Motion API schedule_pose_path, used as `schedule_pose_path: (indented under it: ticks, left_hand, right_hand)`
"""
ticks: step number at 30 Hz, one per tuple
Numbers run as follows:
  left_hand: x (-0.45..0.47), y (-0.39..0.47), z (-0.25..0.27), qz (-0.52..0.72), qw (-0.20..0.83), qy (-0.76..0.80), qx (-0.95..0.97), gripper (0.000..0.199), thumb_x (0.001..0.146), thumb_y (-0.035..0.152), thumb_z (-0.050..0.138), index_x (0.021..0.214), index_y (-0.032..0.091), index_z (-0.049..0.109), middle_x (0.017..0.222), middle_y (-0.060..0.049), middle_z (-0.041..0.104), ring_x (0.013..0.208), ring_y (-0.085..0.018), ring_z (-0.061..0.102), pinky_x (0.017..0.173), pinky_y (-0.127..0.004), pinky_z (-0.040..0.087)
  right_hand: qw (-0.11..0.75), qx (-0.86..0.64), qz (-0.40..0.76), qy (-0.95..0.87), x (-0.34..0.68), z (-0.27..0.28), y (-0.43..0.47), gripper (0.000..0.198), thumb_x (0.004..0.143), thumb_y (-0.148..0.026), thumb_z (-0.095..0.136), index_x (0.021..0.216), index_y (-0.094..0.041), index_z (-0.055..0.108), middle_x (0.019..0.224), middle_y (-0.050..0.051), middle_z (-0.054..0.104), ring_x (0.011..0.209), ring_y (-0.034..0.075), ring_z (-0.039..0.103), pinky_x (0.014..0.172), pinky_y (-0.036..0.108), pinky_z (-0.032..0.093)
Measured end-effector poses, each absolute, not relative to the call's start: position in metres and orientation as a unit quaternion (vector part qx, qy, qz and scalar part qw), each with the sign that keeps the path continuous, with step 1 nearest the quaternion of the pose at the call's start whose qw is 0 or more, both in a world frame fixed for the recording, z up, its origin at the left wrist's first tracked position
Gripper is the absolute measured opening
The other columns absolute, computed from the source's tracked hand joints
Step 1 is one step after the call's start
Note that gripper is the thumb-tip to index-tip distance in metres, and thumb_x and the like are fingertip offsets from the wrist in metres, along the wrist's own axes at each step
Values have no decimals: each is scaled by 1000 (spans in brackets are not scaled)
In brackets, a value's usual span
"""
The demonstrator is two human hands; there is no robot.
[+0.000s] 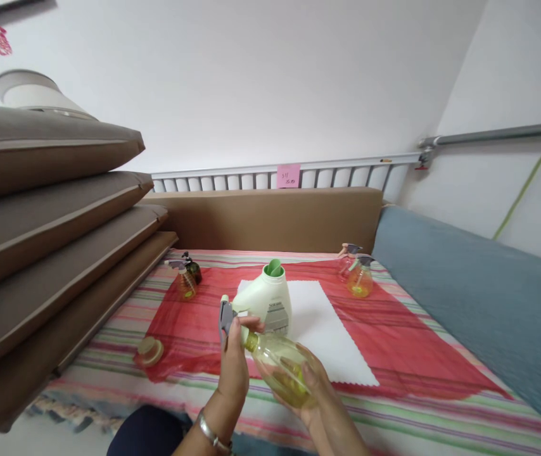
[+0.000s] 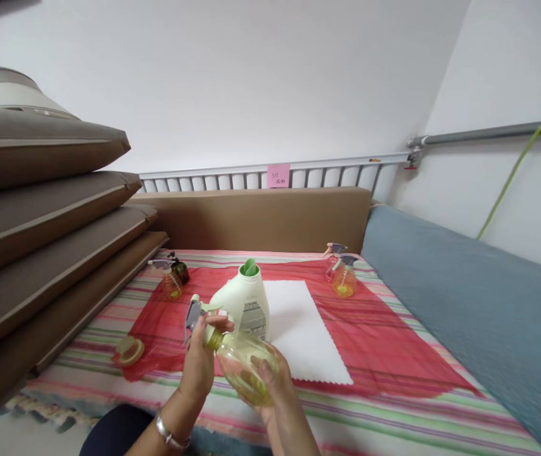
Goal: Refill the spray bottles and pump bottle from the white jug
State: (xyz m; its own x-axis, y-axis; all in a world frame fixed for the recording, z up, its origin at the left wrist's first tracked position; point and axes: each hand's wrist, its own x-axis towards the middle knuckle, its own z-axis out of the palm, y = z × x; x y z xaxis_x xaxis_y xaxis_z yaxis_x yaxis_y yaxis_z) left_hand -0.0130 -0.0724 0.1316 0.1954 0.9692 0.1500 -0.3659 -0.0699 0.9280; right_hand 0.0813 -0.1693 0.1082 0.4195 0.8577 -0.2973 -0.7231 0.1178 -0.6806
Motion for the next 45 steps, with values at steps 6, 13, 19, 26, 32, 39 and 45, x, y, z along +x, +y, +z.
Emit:
schedule_pose_path:
  ticks: [6, 13, 19, 26, 32, 39, 45]
  left_hand:
    - [-17, -74, 136, 555, 618, 281, 481, 46, 81, 55, 39, 76, 18, 66, 77, -7, 67, 85, -24, 59, 88, -39, 42]
    - [-29, -62, 158, 625, 606, 247, 426, 43, 81, 50, 42, 73, 16, 68, 74, -6, 67, 81, -21, 62, 87, -38, 43]
    - [-23, -72, 157, 540, 676, 276, 419, 42, 76, 53, 49, 76, 15, 67, 71, -6, 66, 75, -20, 61, 78, -34, 46]
    - [-18, -81, 152, 532, 693, 278, 399, 39, 78, 51, 49, 69, 16, 63, 69, -6, 66, 70, -18, 60, 74, -32, 45]
    - [-17, -85, 152, 556, 676, 254, 412, 35, 78, 47, 51, 65, 16, 61, 70, -5, 64, 80, -20, 60, 82, -34, 42]
    - [-15, -92, 153, 531, 688, 248, 429, 33, 79, 43, 51, 65, 16, 60, 73, -5, 65, 81, -20, 60, 89, -36, 39]
    - [-21, -85, 158, 510, 721, 233, 407, 33, 78, 43, 52, 60, 16, 58, 68, -5, 64, 74, -19, 60, 80, -33, 44]
  right_hand:
    - [736, -412, 529, -95, 79, 120, -175, 75, 52, -55, 75, 117, -31, 46, 102, 7, 64, 86, 30, 64, 69, 43, 49]
    - [749, -416, 509, -85, 71, 131, -182, 71, 57, -51, 75, 118, -29, 44, 119, 9, 57, 97, 32, 61, 81, 48, 46]
    - [755, -398, 513, -89, 68, 130, -178, 74, 54, -51, 77, 116, -29, 43, 119, 10, 55, 96, 33, 61, 81, 49, 46]
    - [761, -377, 519, -96, 67, 115, -170, 72, 55, -52, 76, 115, -28, 46, 115, 10, 57, 88, 30, 63, 75, 49, 48]
    - [746, -398, 527, -84, 65, 124, -177, 73, 55, -54, 75, 116, -27, 45, 109, 8, 57, 86, 27, 63, 72, 43, 49]
    - [710, -423, 548, -131, 66, 131, -187, 66, 66, -62, 63, 120, -29, 45, 114, 9, 56, 96, 26, 60, 77, 44, 48]
    - [686, -392, 587, -178, 66, 125, -197, 100, 54, -42, 80, 135, -37, 21, 129, 11, 48, 102, 26, 59, 78, 43, 49]
